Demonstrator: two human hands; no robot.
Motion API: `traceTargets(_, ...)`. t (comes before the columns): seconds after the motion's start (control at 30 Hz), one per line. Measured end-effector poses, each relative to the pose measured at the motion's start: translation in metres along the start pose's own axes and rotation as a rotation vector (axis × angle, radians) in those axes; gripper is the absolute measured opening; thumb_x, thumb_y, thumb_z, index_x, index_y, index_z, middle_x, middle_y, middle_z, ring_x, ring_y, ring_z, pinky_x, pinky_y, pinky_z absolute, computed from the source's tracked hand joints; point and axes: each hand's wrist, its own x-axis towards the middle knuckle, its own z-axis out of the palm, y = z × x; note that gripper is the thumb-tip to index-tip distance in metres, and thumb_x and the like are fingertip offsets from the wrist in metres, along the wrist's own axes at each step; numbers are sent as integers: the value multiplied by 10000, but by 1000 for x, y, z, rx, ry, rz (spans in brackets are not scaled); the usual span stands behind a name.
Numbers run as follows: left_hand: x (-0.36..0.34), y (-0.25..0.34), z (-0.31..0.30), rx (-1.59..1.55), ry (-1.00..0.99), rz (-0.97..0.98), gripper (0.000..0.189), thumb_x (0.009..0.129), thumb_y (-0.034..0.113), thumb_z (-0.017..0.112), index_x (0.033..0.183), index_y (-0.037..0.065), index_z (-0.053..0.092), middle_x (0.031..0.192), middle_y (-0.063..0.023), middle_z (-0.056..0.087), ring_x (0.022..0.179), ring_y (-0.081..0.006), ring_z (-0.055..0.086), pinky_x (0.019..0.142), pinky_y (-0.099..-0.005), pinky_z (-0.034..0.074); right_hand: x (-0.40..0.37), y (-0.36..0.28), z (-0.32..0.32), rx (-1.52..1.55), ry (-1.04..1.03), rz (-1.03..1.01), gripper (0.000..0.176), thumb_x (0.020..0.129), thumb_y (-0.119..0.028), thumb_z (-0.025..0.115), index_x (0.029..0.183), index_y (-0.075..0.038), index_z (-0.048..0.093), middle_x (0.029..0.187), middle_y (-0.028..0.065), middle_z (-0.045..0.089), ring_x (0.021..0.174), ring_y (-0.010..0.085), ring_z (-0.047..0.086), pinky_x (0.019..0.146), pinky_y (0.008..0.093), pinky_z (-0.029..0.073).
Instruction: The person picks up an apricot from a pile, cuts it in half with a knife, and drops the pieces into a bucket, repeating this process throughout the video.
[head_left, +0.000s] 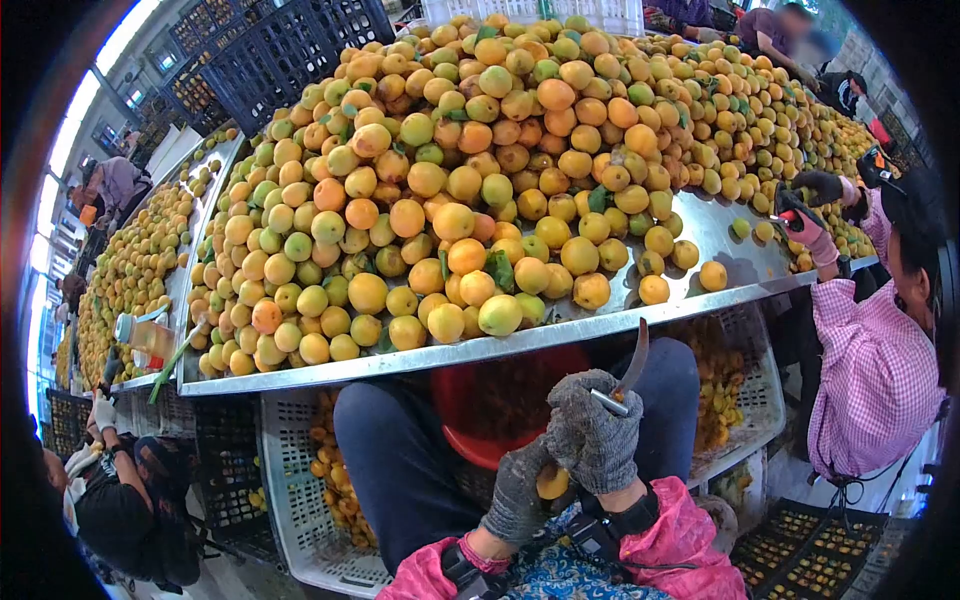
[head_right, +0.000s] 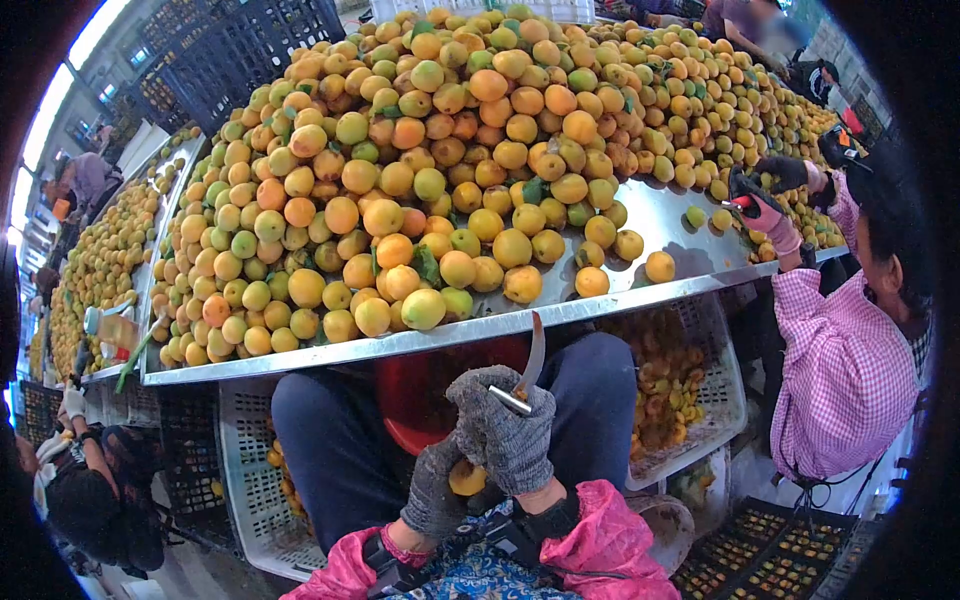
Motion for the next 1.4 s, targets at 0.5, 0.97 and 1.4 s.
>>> traceTargets(0.5,-9,-37,29,-438,203,-293,442,720,157,740,1088,2,550,945,-158,595,850,-345,616,742,-382,487,-2,15,13,184,211,141,178,883,-229,660,875,-53,634,662,-8,576,470,56,494,415,214,393)
traceTargets(0.97,-16,-39,20,-654,309,-393,473,810,307,723,1158,31,560,1079,-132,637,958,-247,634,806,-360,500,-7,25,8,447,134,286,260,906,-331,627,784,-114,553,575,-31,473,404,76,436,363,228,344)
traceTargets(1.4,-15,-52,13,-1155,86,-629,417,883,232,619,1252,78,505,1180,-83,592,1070,-224,583,936,-366,462,8,34,-4,249,-171,312,201,908,-282,632,829,-98,620,665,-20,576,513,102,539,449,225,400)
